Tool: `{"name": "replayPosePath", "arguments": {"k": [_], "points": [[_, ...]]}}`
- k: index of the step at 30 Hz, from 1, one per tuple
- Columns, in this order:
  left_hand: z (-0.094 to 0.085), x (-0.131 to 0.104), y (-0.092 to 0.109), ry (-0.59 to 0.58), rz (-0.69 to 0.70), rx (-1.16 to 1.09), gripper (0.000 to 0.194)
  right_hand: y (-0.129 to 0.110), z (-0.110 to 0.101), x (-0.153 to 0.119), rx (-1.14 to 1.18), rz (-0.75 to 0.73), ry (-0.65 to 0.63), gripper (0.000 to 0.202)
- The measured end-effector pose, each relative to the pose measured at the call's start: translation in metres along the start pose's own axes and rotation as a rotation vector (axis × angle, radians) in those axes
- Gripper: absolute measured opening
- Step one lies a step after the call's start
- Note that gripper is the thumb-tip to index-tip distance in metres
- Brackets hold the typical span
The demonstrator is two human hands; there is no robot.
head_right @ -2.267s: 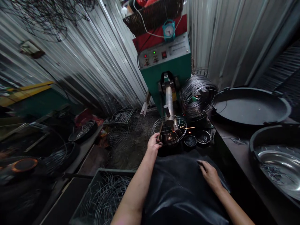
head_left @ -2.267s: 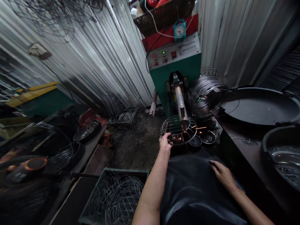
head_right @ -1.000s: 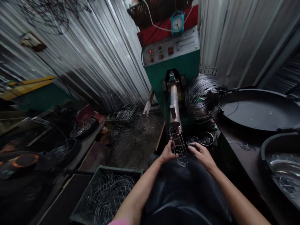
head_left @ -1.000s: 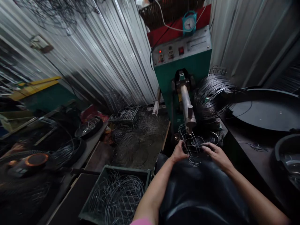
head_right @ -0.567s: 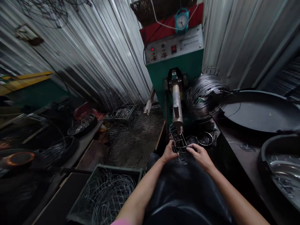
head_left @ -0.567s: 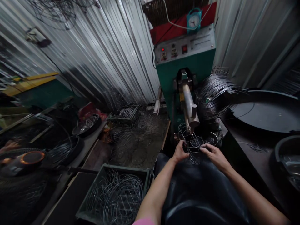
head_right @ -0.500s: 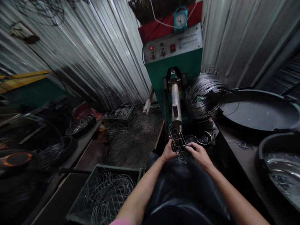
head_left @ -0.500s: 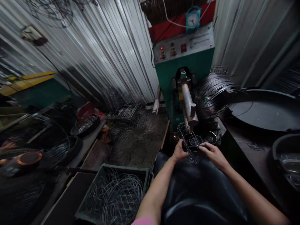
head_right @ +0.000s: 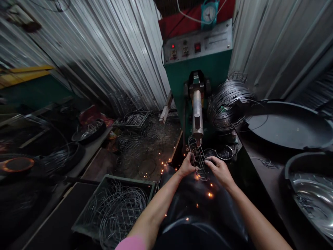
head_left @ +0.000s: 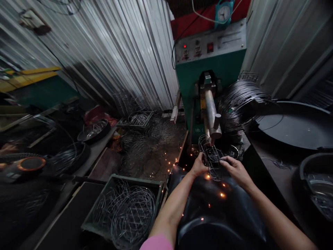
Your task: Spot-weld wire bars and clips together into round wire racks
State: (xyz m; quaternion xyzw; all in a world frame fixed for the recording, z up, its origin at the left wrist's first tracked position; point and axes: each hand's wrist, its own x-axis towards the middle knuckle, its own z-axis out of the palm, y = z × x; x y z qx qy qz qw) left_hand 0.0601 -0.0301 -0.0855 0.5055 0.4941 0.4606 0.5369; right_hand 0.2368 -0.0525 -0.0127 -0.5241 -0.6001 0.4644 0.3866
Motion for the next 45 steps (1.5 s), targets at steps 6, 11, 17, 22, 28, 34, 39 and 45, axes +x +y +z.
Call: {"name": "replayPosePath", "arguments": {"k": [6, 11, 17, 22, 28, 34, 39, 45], "points": [[-0.001, 0.004, -0.004, -0.041, 0.104, 0.114, 0.048, -0.012, 0.002, 0.006, -0.008, -0.005, 0.018, 0.037], [0.001, -0.003, -0.011, -0.045, 0.059, 0.045, 0.050, -0.012, 0.002, -0.008, 0.087, 0.074, -0.063, 0.040], [0.002, 0.003, -0.001, -0.004, -0.038, -0.105, 0.050, -0.020, 0.005, 0.017, 0.055, 0.026, -0.018, 0.037], [0.005, 0.011, 0.008, 0.015, -0.162, -0.244, 0.049, -0.027, 0.010, 0.044, 0.054, 0.007, 0.014, 0.039], [0.008, 0.008, 0.011, 0.021, -0.192, -0.306, 0.051, -0.016, 0.005, 0.031, 0.122, 0.046, 0.016, 0.042], [0.007, 0.008, 0.009, 0.009, -0.219, -0.239, 0.048, -0.007, -0.002, 0.012, 0.089, 0.063, -0.038, 0.037], [0.005, 0.013, 0.014, 0.010, -0.294, -0.286, 0.050, -0.018, 0.001, 0.031, 0.047, 0.033, -0.023, 0.033], [0.002, 0.010, 0.017, 0.042, -0.279, -0.281, 0.048, -0.001, 0.000, 0.014, 0.114, 0.120, -0.060, 0.035]]}}
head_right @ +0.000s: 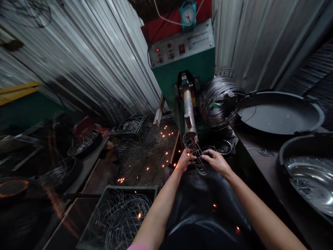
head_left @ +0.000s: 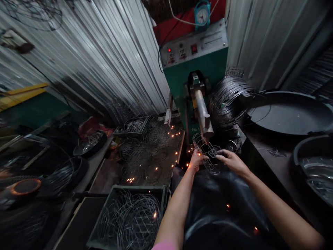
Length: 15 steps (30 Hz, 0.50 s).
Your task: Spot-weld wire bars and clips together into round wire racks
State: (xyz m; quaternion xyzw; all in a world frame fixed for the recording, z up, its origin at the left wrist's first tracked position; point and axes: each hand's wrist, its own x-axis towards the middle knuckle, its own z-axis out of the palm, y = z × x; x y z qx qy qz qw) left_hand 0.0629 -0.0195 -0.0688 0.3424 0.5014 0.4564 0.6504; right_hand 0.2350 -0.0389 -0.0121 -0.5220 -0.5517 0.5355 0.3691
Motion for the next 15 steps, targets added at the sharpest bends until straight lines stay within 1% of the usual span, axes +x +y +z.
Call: {"name": "replayPosePath", "arguments": {"k": [2, 5, 10, 15], "points": [[0.001, -0.002, -0.003, -0.015, -0.003, -0.035, 0.048, 0.003, -0.001, -0.008, 0.027, 0.017, -0.041, 0.034], [0.003, -0.003, -0.004, -0.037, -0.063, -0.083, 0.046, -0.003, -0.002, -0.010, 0.075, 0.032, -0.054, 0.036], [0.004, 0.000, 0.004, -0.009, -0.156, -0.130, 0.039, -0.020, 0.002, 0.008, 0.048, -0.017, -0.019, 0.032], [0.003, 0.007, 0.011, 0.034, -0.219, -0.141, 0.026, -0.023, 0.005, 0.028, 0.037, -0.067, 0.016, 0.030]]}}
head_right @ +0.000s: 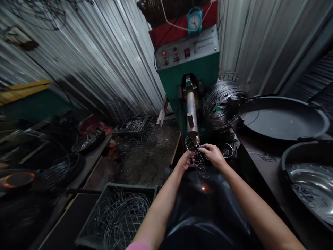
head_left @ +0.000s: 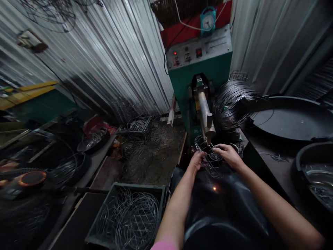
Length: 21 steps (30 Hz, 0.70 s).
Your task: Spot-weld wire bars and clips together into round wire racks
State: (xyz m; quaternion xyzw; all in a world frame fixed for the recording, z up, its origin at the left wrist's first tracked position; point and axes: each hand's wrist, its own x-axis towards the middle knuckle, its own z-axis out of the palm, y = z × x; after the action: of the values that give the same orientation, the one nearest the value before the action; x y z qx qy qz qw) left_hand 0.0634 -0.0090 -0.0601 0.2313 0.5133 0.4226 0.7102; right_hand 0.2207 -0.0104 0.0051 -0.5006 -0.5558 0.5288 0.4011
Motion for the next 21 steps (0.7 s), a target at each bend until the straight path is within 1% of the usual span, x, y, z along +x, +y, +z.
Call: {"name": "replayPosePath", "arguments": {"k": [3, 5, 8, 10, 12, 14, 17, 19, 21], "points": [[0.001, 0.002, 0.000, 0.007, -0.032, -0.008, 0.022, -0.002, 0.002, 0.006, -0.022, -0.008, 0.011, 0.032], [0.003, 0.002, -0.001, 0.006, -0.081, -0.018, 0.020, -0.003, 0.001, 0.003, -0.002, -0.012, 0.010, 0.035], [0.005, 0.001, -0.003, -0.007, -0.115, -0.057, 0.017, 0.001, -0.003, -0.012, 0.044, 0.028, -0.030, 0.036], [0.005, 0.000, -0.004, -0.006, -0.102, -0.064, 0.015, 0.005, -0.008, -0.024, 0.046, 0.092, -0.075, 0.035], [0.005, 0.001, -0.002, -0.003, -0.093, -0.055, 0.016, 0.008, -0.012, -0.030, 0.036, 0.131, -0.094, 0.034], [0.004, 0.003, 0.001, -0.004, -0.091, -0.065, 0.017, 0.008, -0.013, -0.027, 0.019, 0.112, -0.076, 0.035], [0.004, 0.008, 0.005, -0.001, -0.103, -0.121, 0.020, 0.003, -0.008, -0.012, -0.021, 0.049, -0.050, 0.034], [0.004, 0.011, 0.006, -0.002, -0.141, -0.136, 0.022, -0.001, -0.004, -0.005, -0.026, 0.034, -0.034, 0.034], [0.003, 0.012, 0.005, -0.011, -0.184, -0.137, 0.025, -0.002, -0.003, -0.005, -0.013, 0.037, -0.015, 0.035]]}}
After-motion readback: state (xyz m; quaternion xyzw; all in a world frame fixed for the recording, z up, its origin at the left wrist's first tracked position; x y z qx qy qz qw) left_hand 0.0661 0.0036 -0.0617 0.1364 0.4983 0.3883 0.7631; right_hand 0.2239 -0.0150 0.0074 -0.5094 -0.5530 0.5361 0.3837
